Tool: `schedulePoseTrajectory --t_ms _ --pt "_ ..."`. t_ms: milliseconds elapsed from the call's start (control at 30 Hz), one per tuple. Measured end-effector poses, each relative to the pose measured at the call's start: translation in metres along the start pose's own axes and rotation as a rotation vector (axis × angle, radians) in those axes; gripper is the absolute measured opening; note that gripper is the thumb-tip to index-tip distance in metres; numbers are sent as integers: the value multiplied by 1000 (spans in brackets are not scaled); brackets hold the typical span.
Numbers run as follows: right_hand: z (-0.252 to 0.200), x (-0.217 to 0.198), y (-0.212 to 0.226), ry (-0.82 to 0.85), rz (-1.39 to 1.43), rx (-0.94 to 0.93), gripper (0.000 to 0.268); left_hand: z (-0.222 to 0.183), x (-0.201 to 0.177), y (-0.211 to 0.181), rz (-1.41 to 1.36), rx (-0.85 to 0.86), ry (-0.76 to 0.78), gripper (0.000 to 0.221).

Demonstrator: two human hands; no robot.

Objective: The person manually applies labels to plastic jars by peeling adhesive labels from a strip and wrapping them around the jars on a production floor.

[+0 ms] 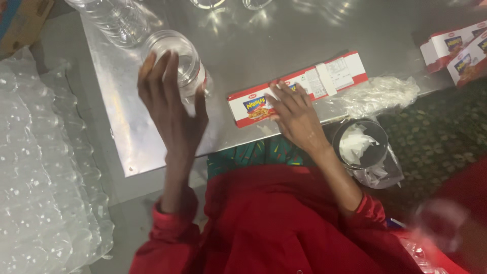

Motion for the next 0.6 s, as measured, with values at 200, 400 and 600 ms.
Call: schedulePoseTrajectory --t_ms 200,400,600 --pt "-4 -4 10 -392 151 -47 26 -72 22 -43 -461 -193 -67 44" --pt "-8 -3 -4 -382 298 38 24 -100 57 -59 -694 -111 -6 73" --pt "-6 -9 -26 -383 900 437 5 -92 70 -62 -639 -111 327 91"
Point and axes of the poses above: each hand's wrist, its own z-axis towards the middle knuckle, its own x-axis out of the palm, y = z × x, the point moved 4 cm from there along z, towards the middle knuckle, and after that the axes turned 10 degrees about y, right-handed, at the moved point
